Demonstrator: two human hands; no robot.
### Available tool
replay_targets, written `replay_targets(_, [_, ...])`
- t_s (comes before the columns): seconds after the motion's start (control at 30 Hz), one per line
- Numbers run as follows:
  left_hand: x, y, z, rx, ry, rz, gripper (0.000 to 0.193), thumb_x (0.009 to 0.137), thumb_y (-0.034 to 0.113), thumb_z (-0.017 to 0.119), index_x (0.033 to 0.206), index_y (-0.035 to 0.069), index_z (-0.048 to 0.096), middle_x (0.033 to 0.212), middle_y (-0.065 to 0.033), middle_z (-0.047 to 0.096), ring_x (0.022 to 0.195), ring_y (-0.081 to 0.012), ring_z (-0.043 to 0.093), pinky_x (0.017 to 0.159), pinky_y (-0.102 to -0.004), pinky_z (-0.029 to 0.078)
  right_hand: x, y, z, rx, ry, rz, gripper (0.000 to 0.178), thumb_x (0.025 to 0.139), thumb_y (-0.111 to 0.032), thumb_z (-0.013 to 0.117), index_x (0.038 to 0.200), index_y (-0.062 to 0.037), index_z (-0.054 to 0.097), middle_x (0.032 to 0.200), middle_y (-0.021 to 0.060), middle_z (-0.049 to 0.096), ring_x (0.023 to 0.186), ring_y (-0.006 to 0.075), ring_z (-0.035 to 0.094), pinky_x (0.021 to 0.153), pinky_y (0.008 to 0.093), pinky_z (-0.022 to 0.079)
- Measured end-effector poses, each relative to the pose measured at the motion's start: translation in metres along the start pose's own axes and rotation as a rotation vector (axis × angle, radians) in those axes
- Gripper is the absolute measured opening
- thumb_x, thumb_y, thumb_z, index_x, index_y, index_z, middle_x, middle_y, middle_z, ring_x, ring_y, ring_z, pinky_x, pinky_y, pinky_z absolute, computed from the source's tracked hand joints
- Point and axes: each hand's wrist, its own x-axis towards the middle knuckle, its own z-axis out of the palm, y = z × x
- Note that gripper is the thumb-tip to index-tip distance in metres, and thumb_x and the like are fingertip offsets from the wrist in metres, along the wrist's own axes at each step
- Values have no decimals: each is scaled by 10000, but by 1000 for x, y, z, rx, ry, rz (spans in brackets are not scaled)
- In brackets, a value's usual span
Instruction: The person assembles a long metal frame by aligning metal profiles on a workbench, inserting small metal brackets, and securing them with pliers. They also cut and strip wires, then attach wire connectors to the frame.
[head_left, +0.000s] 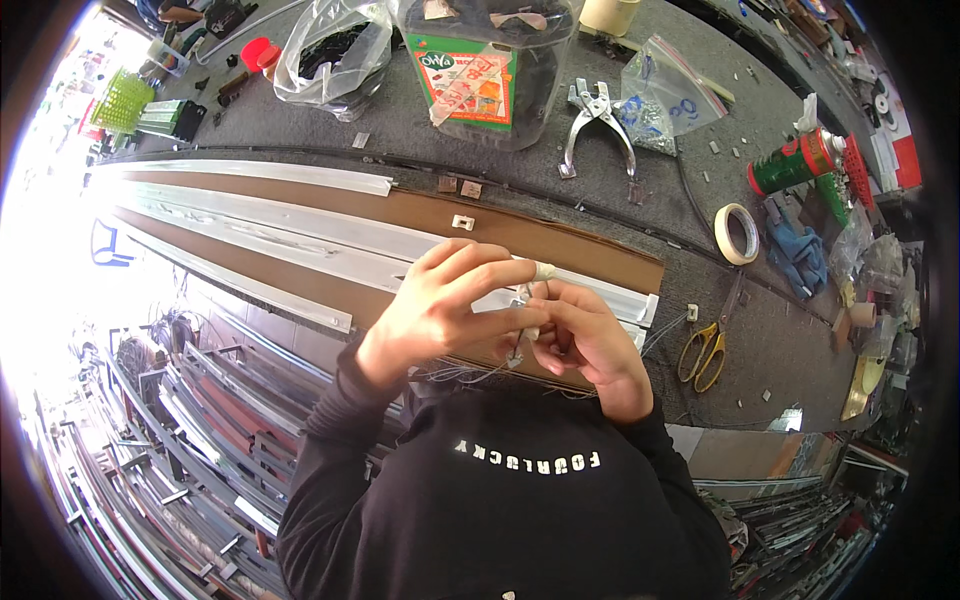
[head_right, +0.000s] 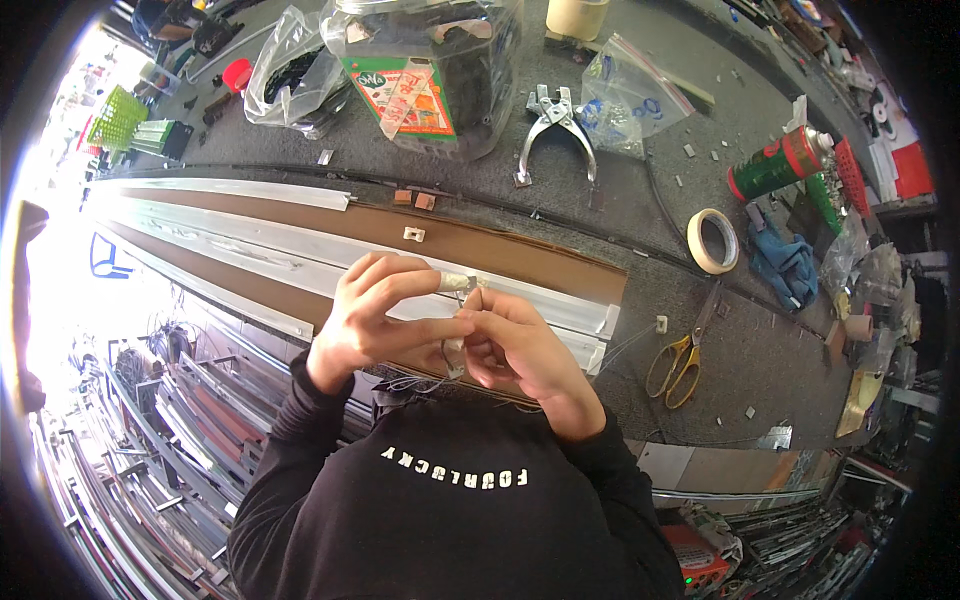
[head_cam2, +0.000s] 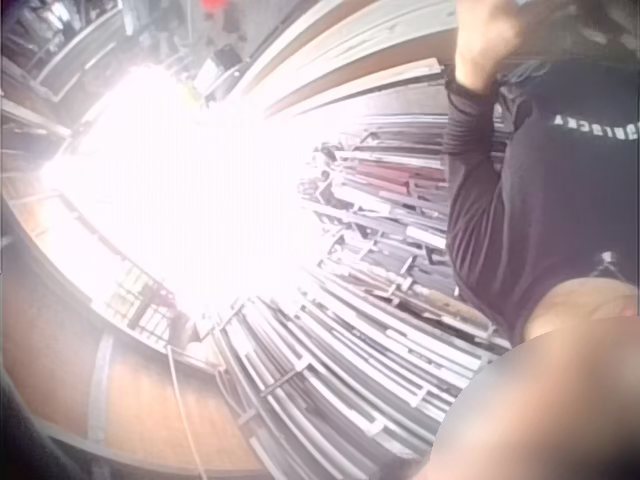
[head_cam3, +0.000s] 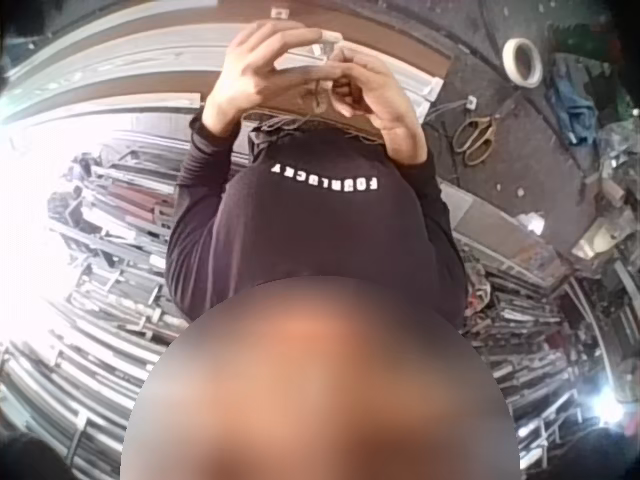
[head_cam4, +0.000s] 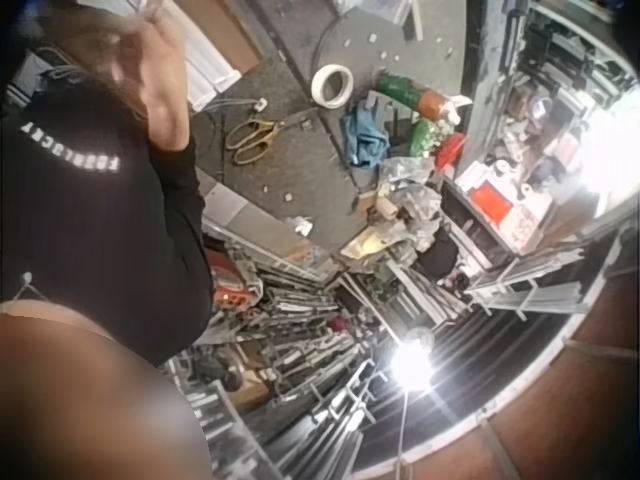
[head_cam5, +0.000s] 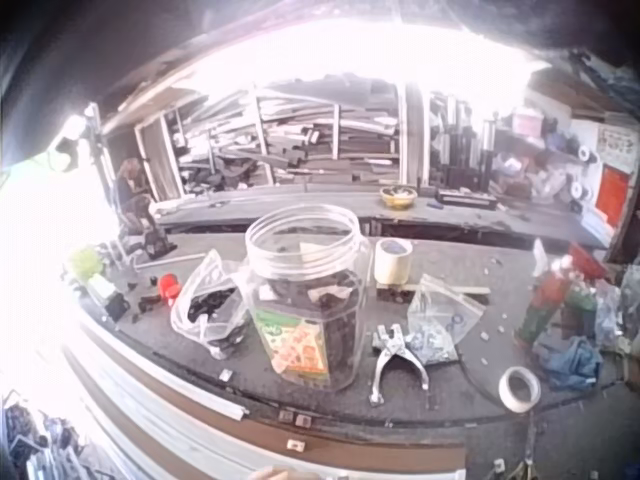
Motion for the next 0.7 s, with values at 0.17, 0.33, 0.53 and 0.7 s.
replay_targets(0.17, [-4, -17, -15, -291, -352, -132, 308, 664, 212, 780, 969, 199, 740, 1259, -130, 546, 1128, -313, 561, 949, -434, 458, 7, 4, -3, -111, 125, -163, 109, 998, -141, 562, 924, -69, 527, 715, -19, 542, 528, 41, 444, 453, 184, 284])
replay_targets(0.33, [-24, -9, 14, -1517, -86, -625, 427, 952, 440, 582, 981, 26, 684, 1445, -157, 381, 1294, -289, 450, 1074, -439, 338, 11, 17, 10, -147, 36, -358, 115, 1005, -103, 565, 909, -68, 512, 711, -28, 504, 604, 37, 444, 525, 188, 303])
replay_targets(0.53, [-37, 10, 48, -917, 238, -673, 320, 952, 203, 601, 1176, -5, 696, 1416, -127, 436, 1213, -237, 504, 1039, -416, 412, 7, 19, 14, -344, 124, -472, 118, 1012, -94, 548, 912, -52, 500, 759, -16, 506, 644, 46, 444, 559, 205, 338])
replay_targets(0.7, [-42, 4, 49, -890, 182, -635, 253, 806, 89, 757, 1058, 80, 768, 1417, -155, 445, 1200, -283, 514, 1014, -415, 438, 5, 17, 12, -269, 55, -367, 77, 995, -87, 564, 943, -41, 532, 731, -22, 496, 619, 40, 433, 542, 200, 342])
